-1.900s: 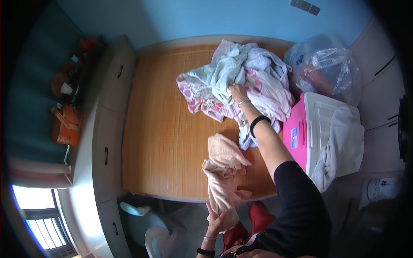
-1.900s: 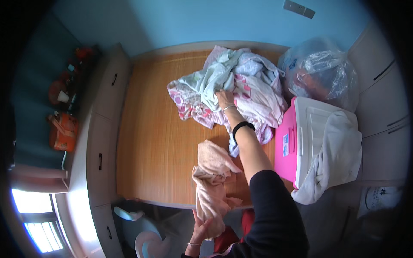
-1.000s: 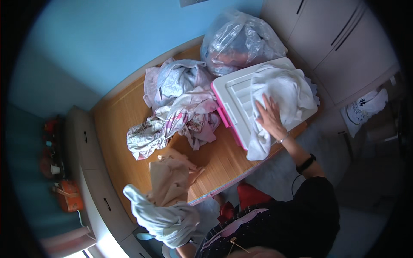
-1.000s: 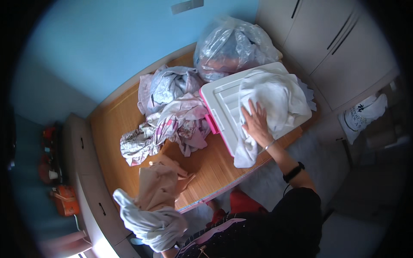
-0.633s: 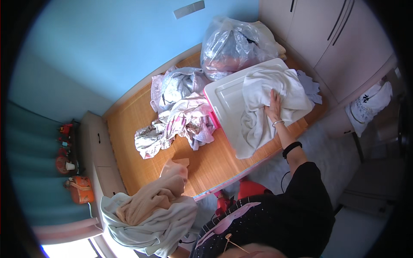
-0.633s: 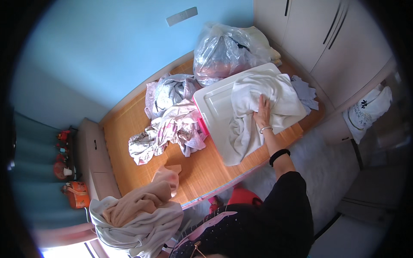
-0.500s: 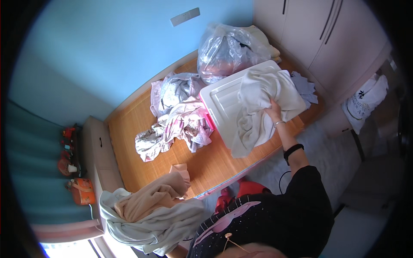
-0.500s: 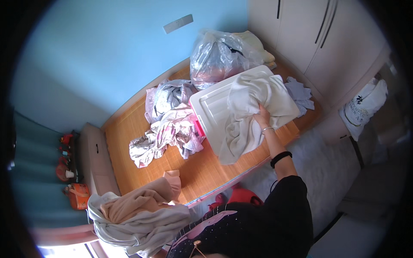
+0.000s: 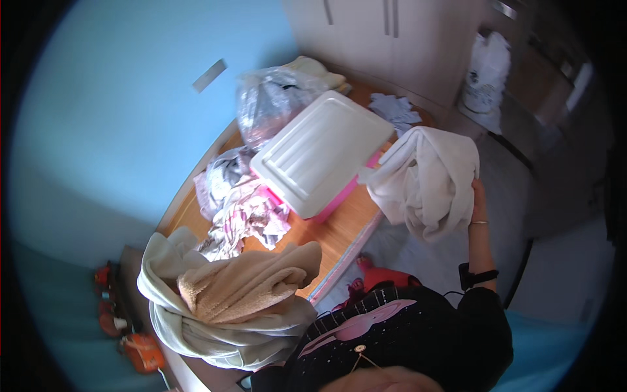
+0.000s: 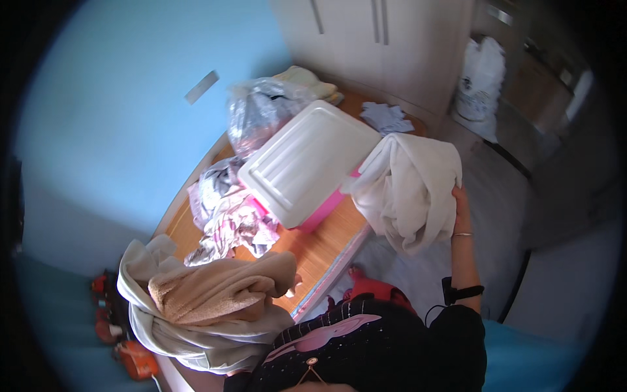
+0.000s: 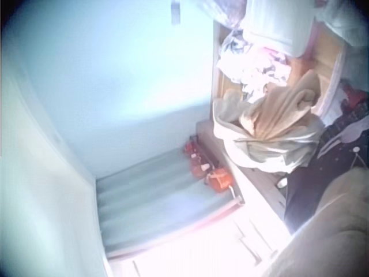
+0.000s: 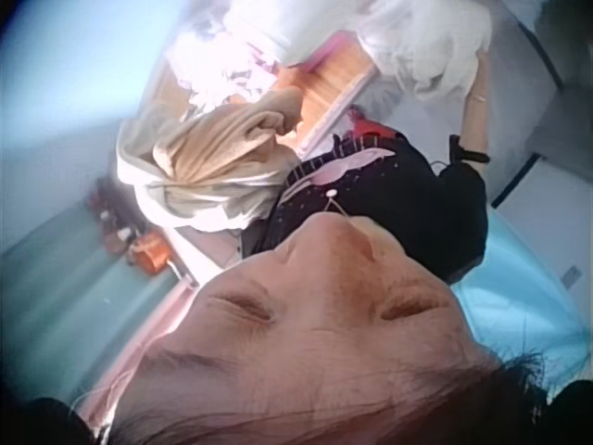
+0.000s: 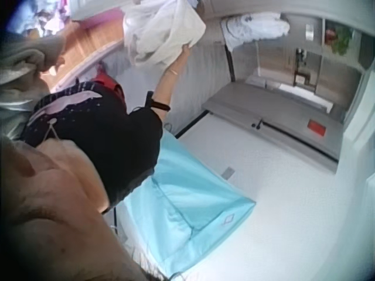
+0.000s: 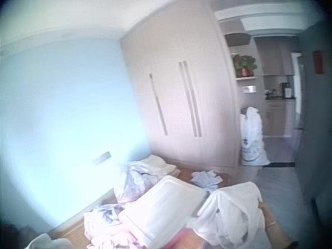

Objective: The person carries towels to a bathroom and hangs them on a rack, wipes a toilet seat with a cloth, washes the cloth in a sink, and adjusts window blinds using a pull chain.

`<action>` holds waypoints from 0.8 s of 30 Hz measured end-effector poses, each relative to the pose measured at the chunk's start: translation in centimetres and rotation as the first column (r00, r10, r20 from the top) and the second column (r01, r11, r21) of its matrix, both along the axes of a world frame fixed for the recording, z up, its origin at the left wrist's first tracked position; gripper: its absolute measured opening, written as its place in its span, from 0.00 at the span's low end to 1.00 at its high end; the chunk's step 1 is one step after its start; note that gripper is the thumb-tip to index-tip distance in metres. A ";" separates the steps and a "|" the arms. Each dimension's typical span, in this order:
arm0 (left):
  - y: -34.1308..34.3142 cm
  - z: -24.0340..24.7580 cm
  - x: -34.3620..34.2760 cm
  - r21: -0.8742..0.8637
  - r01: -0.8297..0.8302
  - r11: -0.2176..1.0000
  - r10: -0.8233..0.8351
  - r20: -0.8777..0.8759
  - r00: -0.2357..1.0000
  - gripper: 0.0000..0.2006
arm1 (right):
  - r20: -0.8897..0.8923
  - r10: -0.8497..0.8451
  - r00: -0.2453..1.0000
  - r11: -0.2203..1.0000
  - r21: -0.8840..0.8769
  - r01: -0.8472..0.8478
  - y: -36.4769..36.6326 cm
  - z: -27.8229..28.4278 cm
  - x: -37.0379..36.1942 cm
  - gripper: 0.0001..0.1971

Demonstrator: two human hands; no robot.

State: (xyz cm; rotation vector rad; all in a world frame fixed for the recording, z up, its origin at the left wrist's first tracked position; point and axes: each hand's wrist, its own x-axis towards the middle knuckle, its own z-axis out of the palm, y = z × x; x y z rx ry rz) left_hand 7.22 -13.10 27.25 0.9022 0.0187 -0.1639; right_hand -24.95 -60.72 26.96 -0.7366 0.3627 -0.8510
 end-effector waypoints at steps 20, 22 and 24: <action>-52.3 2.2 -25.9 0.019 0.930 0.368 -0.929 0.061 0.366 0.29 | 0.061 -0.033 0.998 0.544 -0.836 0.069 -12.0 10.0 -26.2 0.19; -57.1 2.4 -28.7 0.022 0.953 0.302 -0.952 0.063 0.300 0.29 | -0.282 -0.113 0.953 0.249 -0.936 -0.247 -13.6 12.8 -25.5 0.20; -61.5 2.9 -31.5 0.024 0.972 0.233 -0.970 0.072 0.231 0.29 | -0.367 -0.111 0.923 0.345 -0.886 -0.311 -14.6 13.1 -26.5 0.18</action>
